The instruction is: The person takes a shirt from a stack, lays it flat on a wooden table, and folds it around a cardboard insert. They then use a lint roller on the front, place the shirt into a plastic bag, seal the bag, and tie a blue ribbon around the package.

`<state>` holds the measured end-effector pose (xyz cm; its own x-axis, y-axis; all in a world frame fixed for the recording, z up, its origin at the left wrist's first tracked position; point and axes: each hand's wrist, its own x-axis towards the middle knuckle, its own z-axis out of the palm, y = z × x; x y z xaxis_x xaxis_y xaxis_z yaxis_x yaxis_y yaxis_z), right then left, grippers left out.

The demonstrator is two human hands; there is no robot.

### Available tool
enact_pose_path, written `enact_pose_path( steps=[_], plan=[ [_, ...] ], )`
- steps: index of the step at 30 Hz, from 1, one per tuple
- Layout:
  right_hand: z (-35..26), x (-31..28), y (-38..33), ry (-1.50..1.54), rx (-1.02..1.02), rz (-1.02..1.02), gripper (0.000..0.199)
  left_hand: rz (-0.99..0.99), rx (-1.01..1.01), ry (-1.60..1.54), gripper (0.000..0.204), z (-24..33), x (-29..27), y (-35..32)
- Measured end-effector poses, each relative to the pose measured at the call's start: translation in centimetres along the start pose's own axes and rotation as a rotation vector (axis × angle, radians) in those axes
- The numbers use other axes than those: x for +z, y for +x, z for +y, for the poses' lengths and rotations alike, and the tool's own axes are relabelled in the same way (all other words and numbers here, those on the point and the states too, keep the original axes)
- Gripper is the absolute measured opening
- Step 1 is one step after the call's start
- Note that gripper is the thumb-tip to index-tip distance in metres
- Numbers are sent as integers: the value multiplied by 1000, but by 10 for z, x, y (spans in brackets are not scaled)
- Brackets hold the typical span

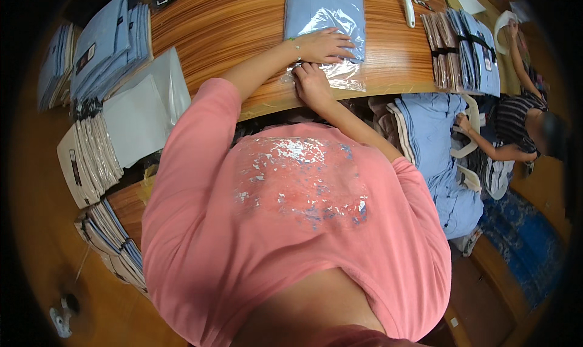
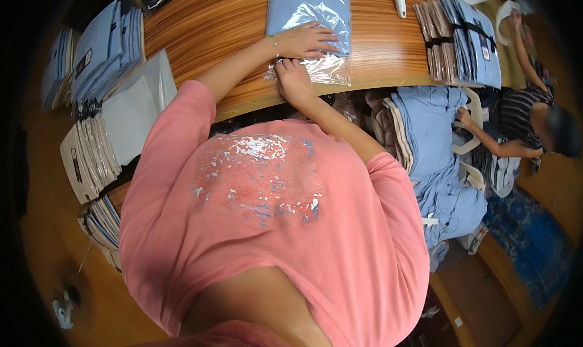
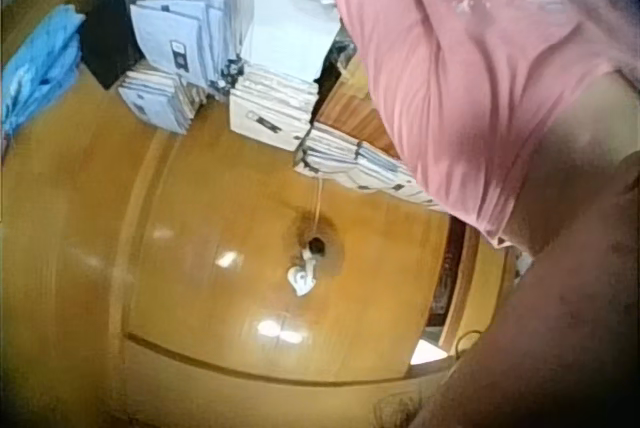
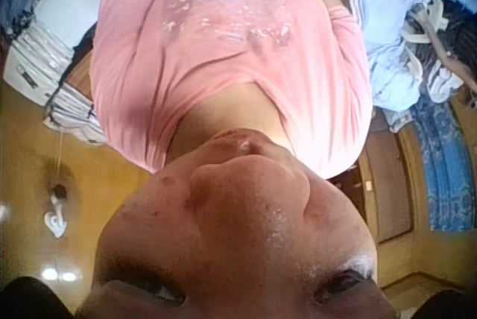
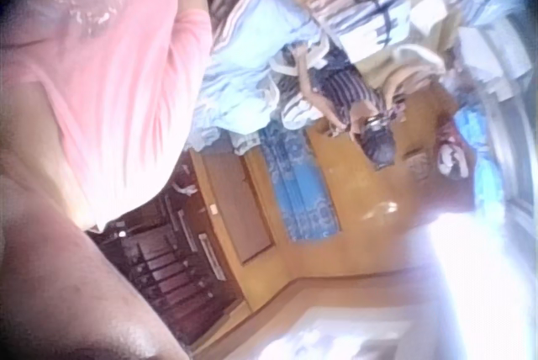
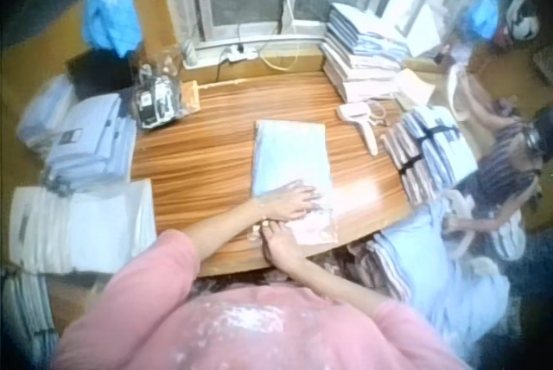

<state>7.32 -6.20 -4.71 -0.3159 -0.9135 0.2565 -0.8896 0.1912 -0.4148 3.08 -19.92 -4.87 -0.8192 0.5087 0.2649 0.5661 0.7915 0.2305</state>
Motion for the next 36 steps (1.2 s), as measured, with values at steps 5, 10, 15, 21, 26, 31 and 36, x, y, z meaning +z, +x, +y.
enact_pose_path(
  steps=[5,10,15,21,26,31,36],
  plan=[
    [-14,-8,0,14,165,-43,17,59,33,83,41,3,16,-4],
    [-9,0,4,72,129,-15,16,75,79,156,44,-6,16,-6],
    [-12,2,2,45,53,17,11,123,37,52,40,-5,16,-6],
    [-6,5,6,65,-89,9,16,148,19,67,38,-3,19,-10],
    [-11,-25,10,149,-158,-60,22,93,25,70,42,-2,11,-9],
    [-10,-34,-17,75,-284,-98,20,32,34,102,47,-5,9,-7],
    [4,-52,-29,111,-247,-122,25,18,-42,102,48,-2,5,-10]
  ],
)
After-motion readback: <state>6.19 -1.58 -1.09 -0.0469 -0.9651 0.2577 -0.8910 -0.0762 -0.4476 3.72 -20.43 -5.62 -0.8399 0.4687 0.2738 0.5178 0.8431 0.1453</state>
